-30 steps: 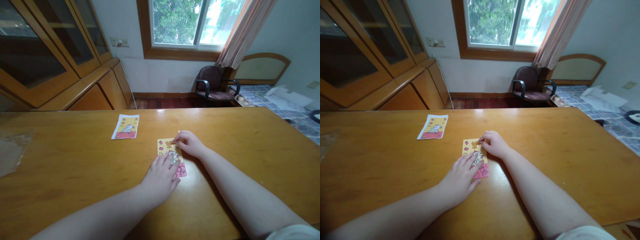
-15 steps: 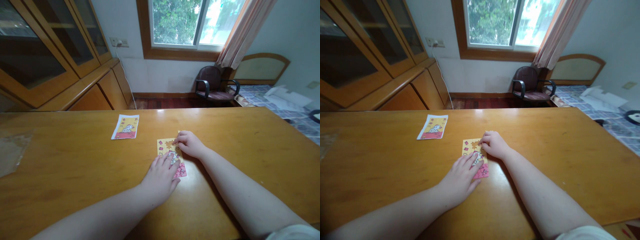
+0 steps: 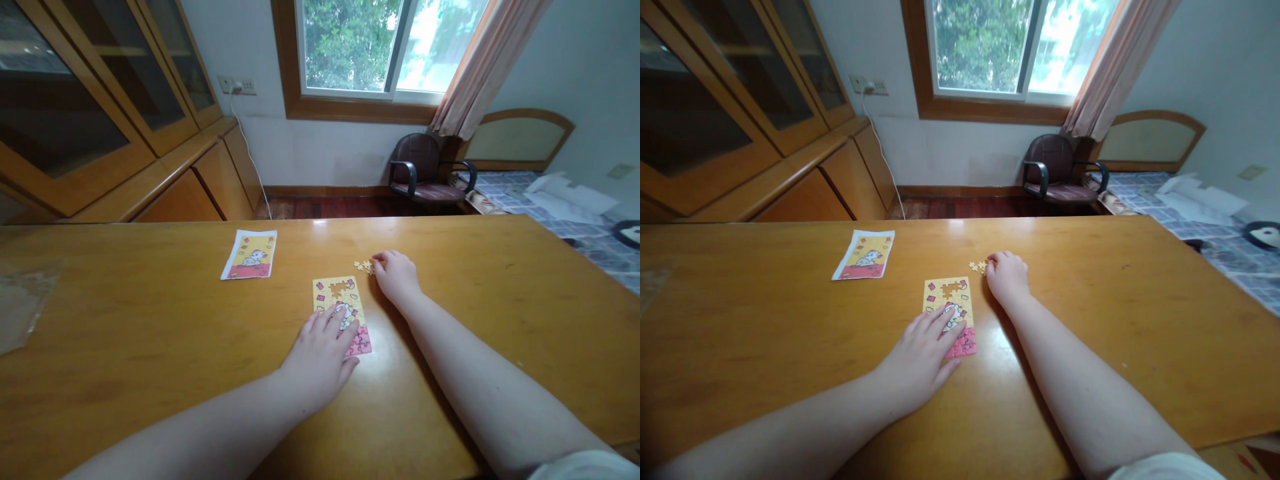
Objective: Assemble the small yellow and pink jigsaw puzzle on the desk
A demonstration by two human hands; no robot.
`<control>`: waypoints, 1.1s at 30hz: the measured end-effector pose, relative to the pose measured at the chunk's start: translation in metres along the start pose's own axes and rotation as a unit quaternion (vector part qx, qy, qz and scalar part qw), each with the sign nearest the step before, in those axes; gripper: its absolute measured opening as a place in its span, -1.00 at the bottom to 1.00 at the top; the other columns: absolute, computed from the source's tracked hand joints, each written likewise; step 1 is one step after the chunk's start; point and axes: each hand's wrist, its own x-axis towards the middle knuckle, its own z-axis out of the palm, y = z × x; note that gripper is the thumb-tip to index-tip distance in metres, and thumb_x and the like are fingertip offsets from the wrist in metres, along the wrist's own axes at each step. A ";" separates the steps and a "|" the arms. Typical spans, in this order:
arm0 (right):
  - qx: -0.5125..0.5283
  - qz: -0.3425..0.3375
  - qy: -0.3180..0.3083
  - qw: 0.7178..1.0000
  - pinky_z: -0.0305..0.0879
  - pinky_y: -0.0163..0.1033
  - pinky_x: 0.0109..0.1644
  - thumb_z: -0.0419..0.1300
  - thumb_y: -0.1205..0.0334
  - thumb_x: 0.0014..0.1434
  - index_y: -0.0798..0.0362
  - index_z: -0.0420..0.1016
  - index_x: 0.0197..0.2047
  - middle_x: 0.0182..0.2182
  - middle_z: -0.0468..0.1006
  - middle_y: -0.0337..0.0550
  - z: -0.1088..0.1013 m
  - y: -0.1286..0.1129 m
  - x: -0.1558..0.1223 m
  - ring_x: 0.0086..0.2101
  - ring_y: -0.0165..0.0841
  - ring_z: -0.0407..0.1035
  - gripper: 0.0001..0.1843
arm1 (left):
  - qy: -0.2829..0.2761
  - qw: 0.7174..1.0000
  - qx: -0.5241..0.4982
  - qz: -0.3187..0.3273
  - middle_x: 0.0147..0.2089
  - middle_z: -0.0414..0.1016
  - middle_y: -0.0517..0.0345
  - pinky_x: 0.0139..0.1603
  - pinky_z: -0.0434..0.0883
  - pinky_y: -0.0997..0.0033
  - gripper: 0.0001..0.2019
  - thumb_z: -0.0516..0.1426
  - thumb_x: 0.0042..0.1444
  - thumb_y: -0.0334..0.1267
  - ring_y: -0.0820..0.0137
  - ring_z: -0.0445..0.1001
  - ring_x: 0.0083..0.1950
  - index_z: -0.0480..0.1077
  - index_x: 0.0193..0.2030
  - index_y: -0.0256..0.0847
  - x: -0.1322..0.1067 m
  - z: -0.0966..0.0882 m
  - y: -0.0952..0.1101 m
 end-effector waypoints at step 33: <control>-0.074 -0.128 -0.120 0.982 0.05 -0.09 -0.10 0.10 0.25 0.29 0.05 0.46 -0.24 -0.24 0.59 -0.03 0.000 -0.018 -0.008 -0.18 -0.14 0.30 -0.87 | -0.011 1.000 0.005 -0.006 0.41 0.16 -0.12 0.35 0.12 -0.12 -0.46 0.00 0.27 0.00 0.02 0.08 0.42 0.21 0.35 -0.11 0.000 -0.004 0.003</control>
